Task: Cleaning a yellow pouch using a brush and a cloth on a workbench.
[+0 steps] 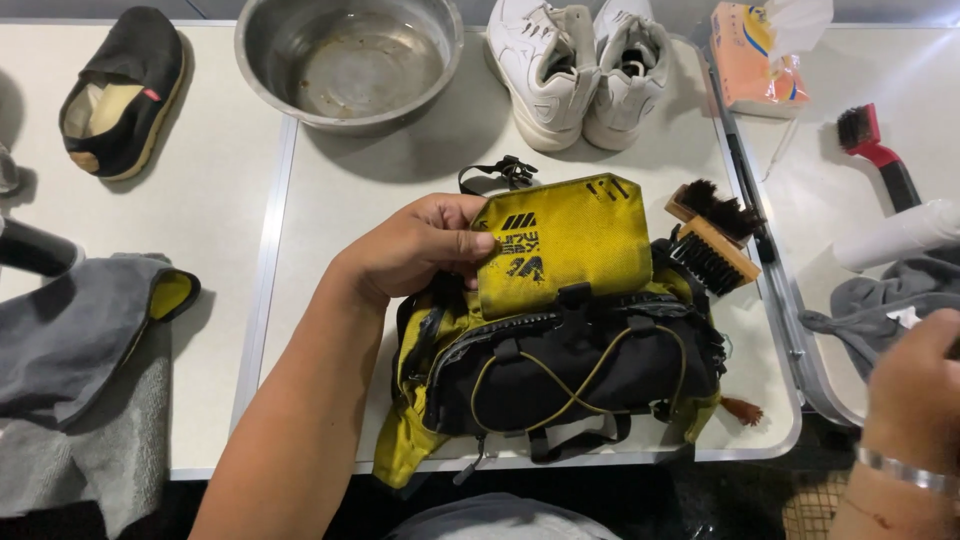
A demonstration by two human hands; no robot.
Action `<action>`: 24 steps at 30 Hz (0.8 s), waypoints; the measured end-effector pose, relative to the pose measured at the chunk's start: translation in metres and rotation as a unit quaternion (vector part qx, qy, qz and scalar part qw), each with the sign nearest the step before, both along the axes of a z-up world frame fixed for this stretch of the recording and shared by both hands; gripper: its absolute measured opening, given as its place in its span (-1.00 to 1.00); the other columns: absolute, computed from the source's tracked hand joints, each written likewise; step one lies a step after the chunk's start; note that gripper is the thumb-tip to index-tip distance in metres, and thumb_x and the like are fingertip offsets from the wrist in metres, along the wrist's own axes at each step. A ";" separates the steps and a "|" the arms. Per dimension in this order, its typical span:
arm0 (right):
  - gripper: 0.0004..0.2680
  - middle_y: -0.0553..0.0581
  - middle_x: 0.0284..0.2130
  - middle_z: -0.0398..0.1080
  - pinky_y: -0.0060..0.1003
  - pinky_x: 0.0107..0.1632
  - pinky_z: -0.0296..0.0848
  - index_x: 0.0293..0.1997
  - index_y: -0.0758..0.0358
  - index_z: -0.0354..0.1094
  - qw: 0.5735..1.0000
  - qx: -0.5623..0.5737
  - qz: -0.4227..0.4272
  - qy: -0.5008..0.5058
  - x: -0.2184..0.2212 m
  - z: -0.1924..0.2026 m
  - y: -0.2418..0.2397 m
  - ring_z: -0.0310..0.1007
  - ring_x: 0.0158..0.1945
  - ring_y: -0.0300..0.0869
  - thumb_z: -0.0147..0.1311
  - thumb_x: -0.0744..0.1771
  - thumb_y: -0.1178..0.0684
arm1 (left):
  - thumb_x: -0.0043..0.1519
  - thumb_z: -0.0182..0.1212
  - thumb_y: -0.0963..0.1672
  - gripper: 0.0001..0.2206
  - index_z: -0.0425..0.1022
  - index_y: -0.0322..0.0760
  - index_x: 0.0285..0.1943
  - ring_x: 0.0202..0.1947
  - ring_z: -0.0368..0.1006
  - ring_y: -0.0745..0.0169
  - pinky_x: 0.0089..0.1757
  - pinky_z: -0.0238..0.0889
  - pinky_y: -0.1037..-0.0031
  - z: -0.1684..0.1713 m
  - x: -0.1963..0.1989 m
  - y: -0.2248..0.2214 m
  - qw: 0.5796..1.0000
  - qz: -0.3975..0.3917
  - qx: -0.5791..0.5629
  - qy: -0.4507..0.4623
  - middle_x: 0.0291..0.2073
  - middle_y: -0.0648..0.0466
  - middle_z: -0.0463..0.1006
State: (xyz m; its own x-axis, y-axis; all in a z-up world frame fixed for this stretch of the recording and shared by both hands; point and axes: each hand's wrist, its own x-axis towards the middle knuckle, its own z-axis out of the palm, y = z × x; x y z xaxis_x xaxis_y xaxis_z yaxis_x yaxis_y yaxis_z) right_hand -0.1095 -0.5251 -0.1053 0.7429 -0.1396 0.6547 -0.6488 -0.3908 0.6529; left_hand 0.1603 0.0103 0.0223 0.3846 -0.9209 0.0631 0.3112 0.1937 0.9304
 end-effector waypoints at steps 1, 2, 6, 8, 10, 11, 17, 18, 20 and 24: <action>-0.92 0.26 -0.14 0.35 -0.29 -0.06 0.42 0.06 0.41 0.32 0.942 0.236 0.221 -0.091 0.021 0.051 0.074 0.37 -0.15 -0.05 0.12 0.56 0.38 | 0.29 0.21 -0.17 -0.93 0.44 -0.24 -0.24 -0.49 0.31 0.45 -0.38 0.41 0.58 -0.002 0.002 0.000 0.999 0.010 0.018 0.026 -0.51 0.22 0.32; -0.82 0.65 0.04 0.37 -0.01 0.08 0.44 0.22 0.84 0.34 0.775 0.439 0.420 -0.174 0.015 0.105 0.150 0.35 -0.01 0.25 0.07 0.46 0.60 | 0.33 0.19 -0.13 -0.91 0.44 -0.23 -0.19 -0.45 0.35 0.43 -0.36 0.44 0.57 -0.005 0.003 0.001 0.998 0.019 0.035 0.053 -0.47 0.22 0.31; -0.86 0.45 -0.14 0.50 -0.27 -0.15 0.55 0.08 0.63 0.45 0.764 0.539 0.343 -0.087 0.039 0.136 0.208 0.49 -0.19 0.04 0.20 0.40 0.39 | 0.33 0.18 -0.08 -0.79 0.36 -0.17 -0.37 -0.49 0.36 0.40 -0.39 0.43 0.55 -0.001 -0.001 -0.001 0.997 0.037 0.042 0.053 -0.52 0.21 0.29; -0.85 0.32 -0.09 0.43 -0.39 -0.05 0.56 0.08 0.46 0.41 0.657 0.686 0.274 -0.151 0.047 0.145 0.234 0.46 -0.12 -0.06 0.12 0.39 0.32 | 0.31 0.18 -0.02 -0.71 0.31 -0.12 -0.46 -0.56 0.26 0.41 -0.46 0.38 0.53 0.000 -0.002 -0.003 0.994 0.086 0.073 -0.002 -0.58 0.22 0.25; -0.82 0.16 -0.21 0.42 -0.51 -0.37 0.35 0.11 0.36 0.40 0.610 0.720 0.302 -0.137 0.045 0.133 0.239 0.27 -0.37 -0.23 0.05 0.40 0.18 | 0.31 0.18 -0.01 -0.69 0.28 -0.12 -0.47 -0.58 0.22 0.41 -0.47 0.37 0.52 0.001 -0.004 -0.003 0.994 0.088 0.070 -0.003 -0.59 0.22 0.23; -0.78 0.01 -0.34 0.41 -0.62 -0.68 0.13 0.15 0.25 0.38 0.558 0.752 0.328 -0.121 0.044 0.127 0.242 0.08 -0.62 -0.38 -0.02 0.41 0.05 | 0.31 0.17 0.00 -0.68 0.26 -0.12 -0.48 -0.59 0.19 0.40 -0.48 0.35 0.51 0.002 -0.004 -0.003 0.993 0.091 0.070 -0.003 -0.60 0.21 0.20; -0.72 0.35 0.05 0.44 -0.11 0.21 0.45 0.20 0.47 0.33 0.576 0.709 0.386 -0.129 0.053 0.123 0.274 0.44 0.15 0.09 -0.18 0.42 0.11 | 0.30 0.18 0.04 -0.72 0.36 -0.12 -0.37 -0.56 0.32 0.43 -0.49 0.26 0.58 -0.002 -0.001 0.001 0.992 0.119 0.046 0.006 -0.55 0.22 0.35; -0.72 0.35 0.05 0.44 -0.11 0.21 0.45 0.20 0.47 0.33 0.578 0.708 0.385 -0.130 0.054 0.123 0.274 0.44 0.15 0.09 -0.18 0.42 0.11 | 0.30 0.18 0.04 -0.72 0.36 -0.12 -0.37 -0.56 0.32 0.43 -0.49 0.26 0.58 0.002 -0.004 0.001 0.992 0.117 0.045 0.005 -0.55 0.22 0.35; -0.71 0.32 0.06 0.44 -0.10 0.23 0.43 0.20 0.44 0.33 0.571 0.718 0.377 -0.129 0.055 0.122 0.276 0.43 0.18 0.07 -0.18 0.41 0.08 | 0.37 0.11 -0.02 -0.76 0.49 -0.25 -0.15 -0.49 0.45 0.40 -0.45 0.31 0.60 0.009 -0.008 0.004 0.985 0.157 0.070 -0.019 -0.43 0.15 0.53; -0.70 0.32 0.10 0.44 -0.12 0.26 0.42 0.22 0.43 0.33 0.567 0.733 0.360 -0.111 0.054 0.129 0.270 0.42 0.21 0.06 -0.15 0.40 0.09 | 0.37 0.13 -0.07 -0.84 0.41 -0.15 -0.26 -0.42 0.11 0.51 -0.32 0.01 0.66 0.015 -0.020 0.015 0.975 0.181 0.046 -0.118 -0.44 0.30 0.27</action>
